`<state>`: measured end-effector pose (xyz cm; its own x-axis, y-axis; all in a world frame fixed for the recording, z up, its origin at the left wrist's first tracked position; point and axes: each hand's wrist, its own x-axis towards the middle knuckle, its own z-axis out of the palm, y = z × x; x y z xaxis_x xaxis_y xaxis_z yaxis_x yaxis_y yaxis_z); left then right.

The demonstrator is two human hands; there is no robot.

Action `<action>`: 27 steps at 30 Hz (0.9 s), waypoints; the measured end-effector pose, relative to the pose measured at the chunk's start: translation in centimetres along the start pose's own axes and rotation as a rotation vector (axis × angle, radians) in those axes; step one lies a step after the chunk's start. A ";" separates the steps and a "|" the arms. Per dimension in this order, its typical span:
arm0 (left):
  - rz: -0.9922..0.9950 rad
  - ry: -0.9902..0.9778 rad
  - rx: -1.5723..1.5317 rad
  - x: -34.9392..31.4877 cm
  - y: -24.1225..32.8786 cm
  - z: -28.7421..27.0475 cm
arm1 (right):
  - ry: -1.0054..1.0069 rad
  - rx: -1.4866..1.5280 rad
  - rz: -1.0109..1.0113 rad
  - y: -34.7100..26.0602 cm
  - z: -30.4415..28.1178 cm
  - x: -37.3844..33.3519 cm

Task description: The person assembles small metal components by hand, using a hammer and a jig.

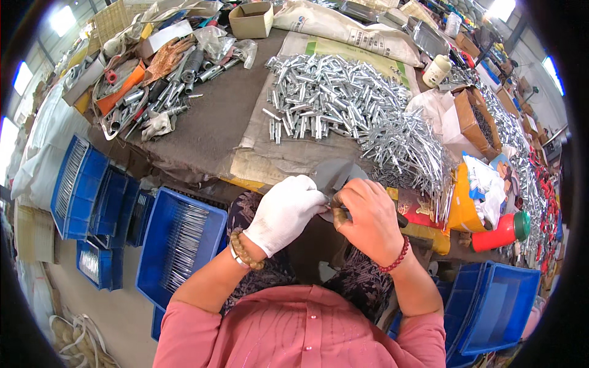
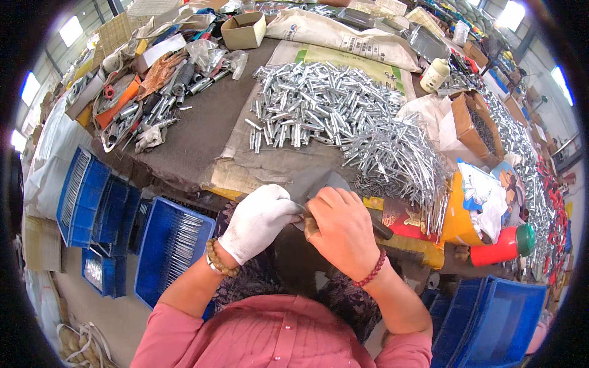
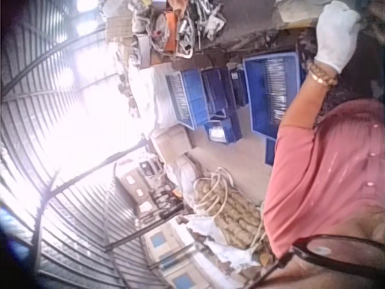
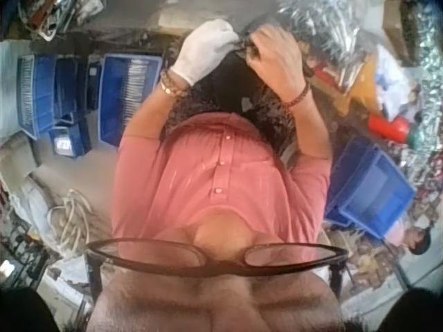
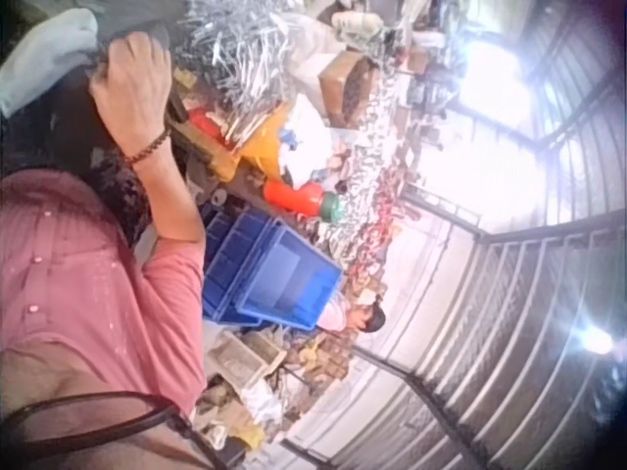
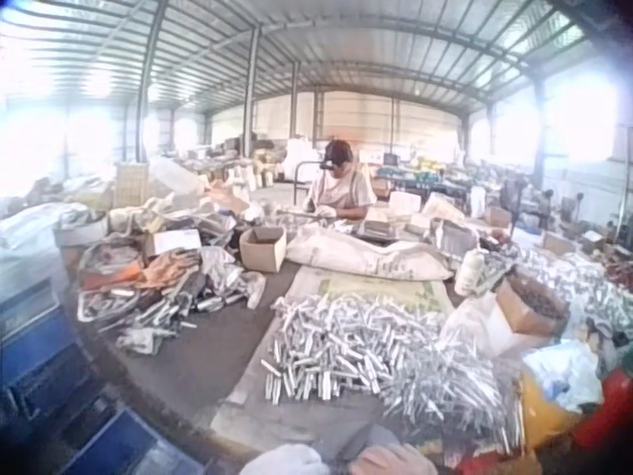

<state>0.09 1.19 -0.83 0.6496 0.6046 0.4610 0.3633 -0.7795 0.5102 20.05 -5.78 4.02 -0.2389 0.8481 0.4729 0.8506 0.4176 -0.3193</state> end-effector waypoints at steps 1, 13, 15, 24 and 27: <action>0.002 0.009 0.011 -0.1 -0.1 0.0 | -0.040 -0.056 -0.014 -0.2 -0.2 0.2; -0.006 0.051 0.006 0.0 0.2 0.0 | -0.023 -0.009 0.004 0.5 0.9 -0.4; 0.012 0.065 0.000 0.1 0.1 0.1 | -0.044 -0.025 0.012 0.3 0.7 -0.2; -0.015 0.045 -0.001 0.1 0.3 0.0 | -0.002 -0.001 -0.007 1.0 1.3 -0.9; -0.017 0.040 0.003 -0.1 0.4 0.2 | -0.012 0.014 -0.006 1.1 1.3 -0.9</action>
<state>0.29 0.82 -0.79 0.6160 0.6239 0.4808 0.3764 -0.7694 0.5161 20.55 -5.65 2.20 -0.2491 0.8495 0.4651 0.8425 0.4270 -0.3285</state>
